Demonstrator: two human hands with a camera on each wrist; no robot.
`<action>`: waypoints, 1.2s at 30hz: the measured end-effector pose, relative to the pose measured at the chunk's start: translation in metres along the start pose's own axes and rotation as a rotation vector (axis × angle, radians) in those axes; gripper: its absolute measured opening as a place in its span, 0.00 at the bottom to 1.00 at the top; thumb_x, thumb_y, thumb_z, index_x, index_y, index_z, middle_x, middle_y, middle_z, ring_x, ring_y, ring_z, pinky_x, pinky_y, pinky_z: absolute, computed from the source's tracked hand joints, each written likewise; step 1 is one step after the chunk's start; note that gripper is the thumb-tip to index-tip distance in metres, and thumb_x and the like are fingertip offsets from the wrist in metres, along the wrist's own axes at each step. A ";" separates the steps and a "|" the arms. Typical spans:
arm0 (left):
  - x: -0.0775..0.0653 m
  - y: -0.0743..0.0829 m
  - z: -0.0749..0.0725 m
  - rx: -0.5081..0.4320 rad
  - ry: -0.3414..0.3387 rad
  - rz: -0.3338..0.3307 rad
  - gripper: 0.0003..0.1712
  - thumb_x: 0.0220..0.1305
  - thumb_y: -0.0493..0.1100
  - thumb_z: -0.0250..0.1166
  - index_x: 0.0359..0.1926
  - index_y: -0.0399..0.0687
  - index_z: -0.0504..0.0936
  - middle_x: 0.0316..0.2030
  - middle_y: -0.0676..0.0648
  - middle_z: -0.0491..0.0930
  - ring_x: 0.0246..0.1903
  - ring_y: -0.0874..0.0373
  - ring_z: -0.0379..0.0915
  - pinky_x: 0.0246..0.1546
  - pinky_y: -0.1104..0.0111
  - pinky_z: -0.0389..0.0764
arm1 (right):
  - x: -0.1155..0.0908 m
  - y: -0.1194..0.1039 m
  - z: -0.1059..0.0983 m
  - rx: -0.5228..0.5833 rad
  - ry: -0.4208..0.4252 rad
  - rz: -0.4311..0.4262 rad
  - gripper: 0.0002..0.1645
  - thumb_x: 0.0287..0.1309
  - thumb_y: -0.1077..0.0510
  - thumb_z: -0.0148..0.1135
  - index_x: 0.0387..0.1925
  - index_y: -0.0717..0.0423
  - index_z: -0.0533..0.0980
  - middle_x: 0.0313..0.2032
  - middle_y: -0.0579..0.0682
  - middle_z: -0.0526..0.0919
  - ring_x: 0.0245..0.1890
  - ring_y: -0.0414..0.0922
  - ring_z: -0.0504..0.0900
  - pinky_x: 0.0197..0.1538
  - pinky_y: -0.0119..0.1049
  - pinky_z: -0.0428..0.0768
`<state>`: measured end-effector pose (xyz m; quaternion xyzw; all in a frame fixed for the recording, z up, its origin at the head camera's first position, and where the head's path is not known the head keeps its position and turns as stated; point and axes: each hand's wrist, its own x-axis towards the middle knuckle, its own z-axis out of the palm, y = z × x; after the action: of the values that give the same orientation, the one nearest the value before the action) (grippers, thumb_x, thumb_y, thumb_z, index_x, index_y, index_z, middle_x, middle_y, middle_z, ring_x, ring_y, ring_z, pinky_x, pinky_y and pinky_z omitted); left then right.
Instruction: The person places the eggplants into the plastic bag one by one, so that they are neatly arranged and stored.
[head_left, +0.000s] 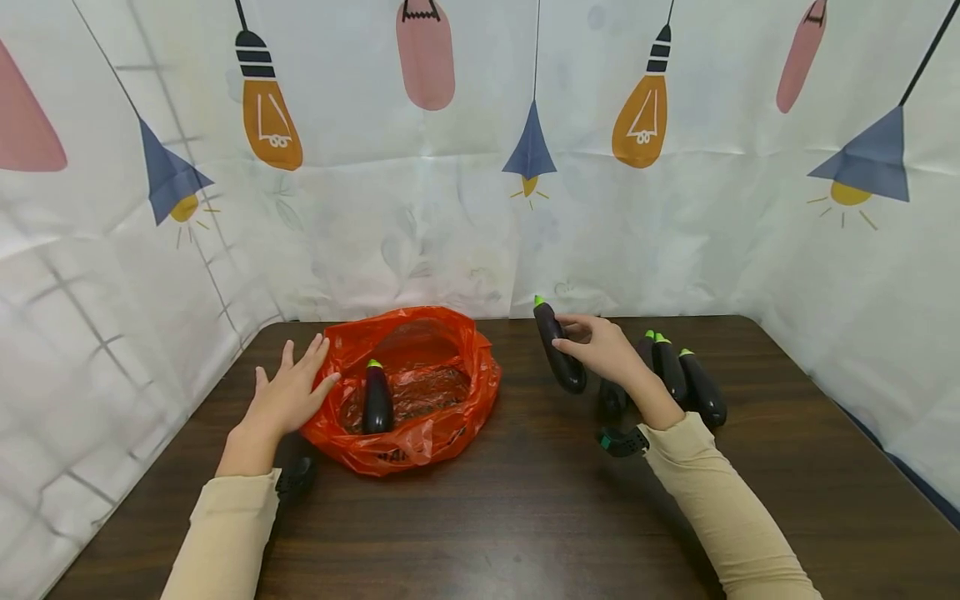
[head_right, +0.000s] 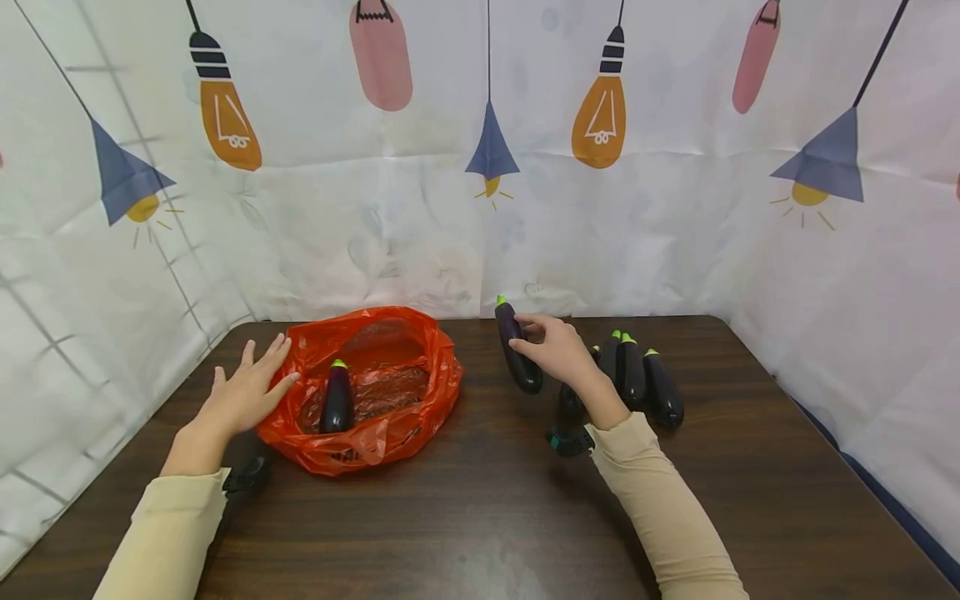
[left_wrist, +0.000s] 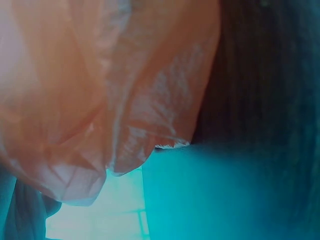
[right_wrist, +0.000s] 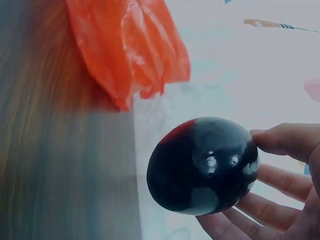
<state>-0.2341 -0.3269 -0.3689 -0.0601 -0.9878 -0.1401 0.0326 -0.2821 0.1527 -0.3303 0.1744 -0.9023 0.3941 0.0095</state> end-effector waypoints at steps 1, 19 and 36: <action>0.000 0.000 0.000 0.000 0.001 0.001 0.46 0.79 0.61 0.49 0.81 0.39 0.43 0.80 0.34 0.39 0.75 0.26 0.24 0.60 0.21 0.27 | 0.001 -0.003 0.001 0.002 0.001 0.000 0.33 0.72 0.49 0.62 0.73 0.55 0.69 0.63 0.64 0.78 0.57 0.61 0.80 0.56 0.59 0.80; -0.002 -0.002 -0.001 -0.002 0.003 0.013 0.44 0.80 0.59 0.48 0.81 0.38 0.45 0.80 0.35 0.39 0.75 0.26 0.24 0.59 0.21 0.27 | 0.014 -0.041 0.039 0.190 -0.018 -0.052 0.31 0.69 0.50 0.66 0.71 0.49 0.73 0.62 0.60 0.79 0.52 0.59 0.83 0.48 0.52 0.86; 0.000 0.002 -0.001 0.007 0.016 0.028 0.43 0.80 0.58 0.49 0.81 0.37 0.47 0.80 0.34 0.40 0.76 0.26 0.25 0.59 0.20 0.28 | 0.016 -0.062 0.076 0.607 -0.044 -0.040 0.28 0.71 0.55 0.64 0.69 0.54 0.74 0.59 0.60 0.80 0.55 0.55 0.83 0.51 0.53 0.85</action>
<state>-0.2342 -0.3256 -0.3677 -0.0729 -0.9870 -0.1367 0.0426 -0.2676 0.0546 -0.3360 0.1955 -0.7398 0.6414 -0.0547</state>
